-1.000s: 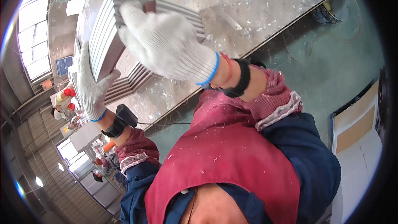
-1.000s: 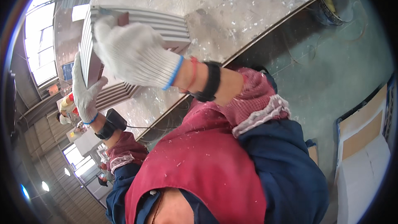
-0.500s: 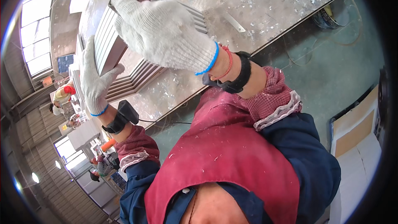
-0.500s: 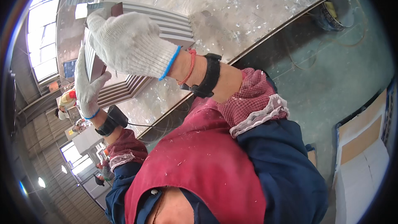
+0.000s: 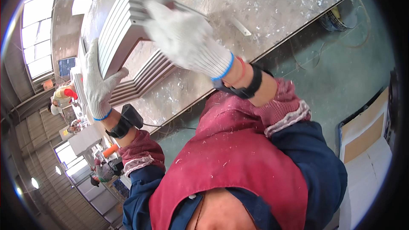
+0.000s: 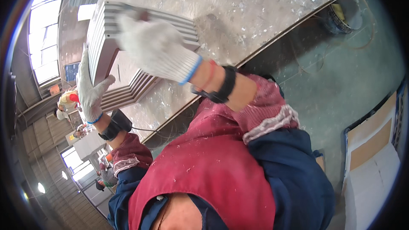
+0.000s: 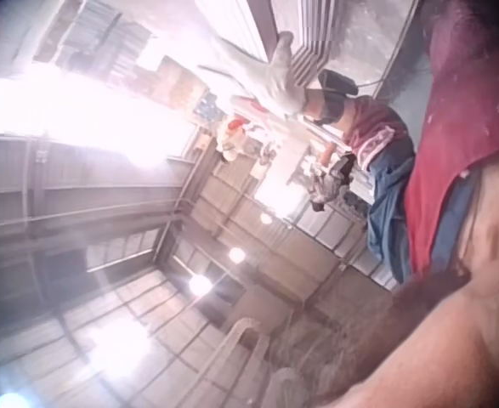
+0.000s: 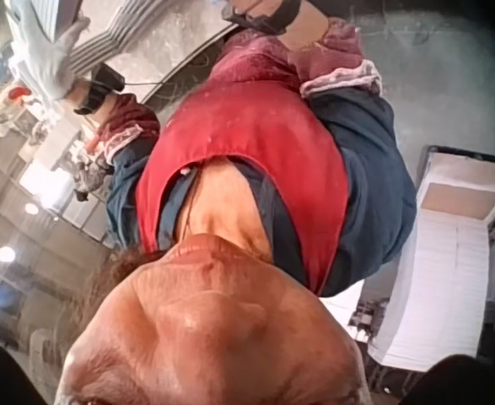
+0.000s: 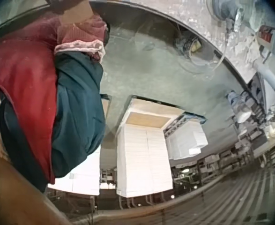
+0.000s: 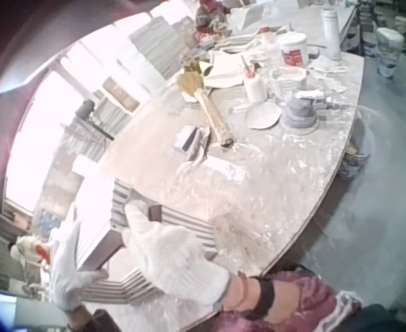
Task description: The person picks up a stack of frames, places them on a workbench, and sands the edges and corners of the frames using sandpaper. They handle the frames individually and as a stack to reach different sides before setting them back down.
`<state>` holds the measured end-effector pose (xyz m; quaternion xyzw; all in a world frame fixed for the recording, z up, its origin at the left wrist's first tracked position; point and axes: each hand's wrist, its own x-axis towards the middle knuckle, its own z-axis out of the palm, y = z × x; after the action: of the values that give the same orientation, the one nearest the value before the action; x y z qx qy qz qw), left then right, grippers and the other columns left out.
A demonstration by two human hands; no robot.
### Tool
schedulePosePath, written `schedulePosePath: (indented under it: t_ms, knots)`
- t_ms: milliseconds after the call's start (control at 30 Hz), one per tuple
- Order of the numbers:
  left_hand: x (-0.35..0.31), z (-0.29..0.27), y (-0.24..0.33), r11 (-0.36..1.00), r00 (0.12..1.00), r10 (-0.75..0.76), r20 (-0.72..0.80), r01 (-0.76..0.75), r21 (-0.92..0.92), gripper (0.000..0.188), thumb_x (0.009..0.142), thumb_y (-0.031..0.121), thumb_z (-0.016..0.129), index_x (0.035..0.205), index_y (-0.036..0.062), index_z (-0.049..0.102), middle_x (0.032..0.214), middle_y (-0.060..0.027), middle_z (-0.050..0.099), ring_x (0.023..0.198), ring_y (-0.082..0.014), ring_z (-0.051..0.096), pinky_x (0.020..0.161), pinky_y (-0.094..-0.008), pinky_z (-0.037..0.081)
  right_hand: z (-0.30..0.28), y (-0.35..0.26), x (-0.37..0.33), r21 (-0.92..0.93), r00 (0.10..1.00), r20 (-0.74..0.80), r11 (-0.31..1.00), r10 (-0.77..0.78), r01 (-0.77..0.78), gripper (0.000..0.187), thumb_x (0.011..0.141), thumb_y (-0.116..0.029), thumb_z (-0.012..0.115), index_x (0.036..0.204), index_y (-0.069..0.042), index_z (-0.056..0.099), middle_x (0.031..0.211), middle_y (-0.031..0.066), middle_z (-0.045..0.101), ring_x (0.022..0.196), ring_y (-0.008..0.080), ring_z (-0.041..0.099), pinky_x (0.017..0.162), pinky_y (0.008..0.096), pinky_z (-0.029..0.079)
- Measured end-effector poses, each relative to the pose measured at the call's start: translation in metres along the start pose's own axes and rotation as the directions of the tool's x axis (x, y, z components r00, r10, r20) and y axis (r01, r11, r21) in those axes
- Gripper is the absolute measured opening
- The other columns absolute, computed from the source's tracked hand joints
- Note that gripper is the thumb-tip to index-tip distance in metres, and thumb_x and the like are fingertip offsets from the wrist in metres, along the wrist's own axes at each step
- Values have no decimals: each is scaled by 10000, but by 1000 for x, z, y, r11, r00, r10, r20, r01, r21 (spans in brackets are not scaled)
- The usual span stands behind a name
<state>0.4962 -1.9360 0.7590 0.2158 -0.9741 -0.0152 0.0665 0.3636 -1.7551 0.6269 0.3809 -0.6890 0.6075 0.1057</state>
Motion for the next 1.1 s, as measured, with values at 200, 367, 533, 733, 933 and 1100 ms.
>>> schedulePosePath:
  t_ms: [200,367,533,733,933,1100]
  knots:
    - [1,0,0,1000,1000,-11,-10,11,12,982,584,114,759,1505,36,428,1329,-208,601,1154,-311,610,1014,-403,473,2,27,-18,-212,986,102,965,-133,152,251,976,-192,546,1086,10,647,1139,236,678,744,287,703,612,369,576]
    - [0,-3,4,992,993,-105,52,108,-58,1053,549,136,852,1503,46,419,1397,-225,530,1283,-344,526,1096,-435,411,-4,61,-61,-325,958,220,940,183,-105,205,929,-194,565,1042,-41,641,1096,222,662,711,287,723,536,384,564]
    - [-2,-4,7,999,998,-43,34,44,-10,1048,555,141,852,1505,49,419,1415,-219,523,1287,-341,521,1094,-430,411,1,24,-14,-24,960,54,961,276,-275,338,981,-256,523,1208,-13,584,837,242,684,734,394,691,629,469,550]
    - [-3,-3,7,996,996,-75,42,77,-47,1037,558,143,847,1499,46,423,1408,-215,529,1283,-336,522,1087,-428,418,3,14,7,56,990,29,989,135,-137,432,973,-288,584,1253,41,598,847,213,699,746,359,704,591,440,554]
    - [-3,-5,10,992,991,-123,47,123,-6,1028,568,167,846,1498,46,425,1396,-208,536,1273,-330,526,1074,-433,425,-7,49,-28,-170,930,110,928,351,-331,418,1008,-297,481,1305,-24,594,1007,240,709,767,342,710,661,383,570]
    - [-3,-5,12,994,994,-99,49,101,-36,1020,579,171,846,1501,52,426,1401,-227,523,1270,-348,530,1082,-432,424,3,30,15,-9,995,90,999,42,-42,396,989,-285,545,1244,5,633,1056,232,706,910,381,702,754,413,567]
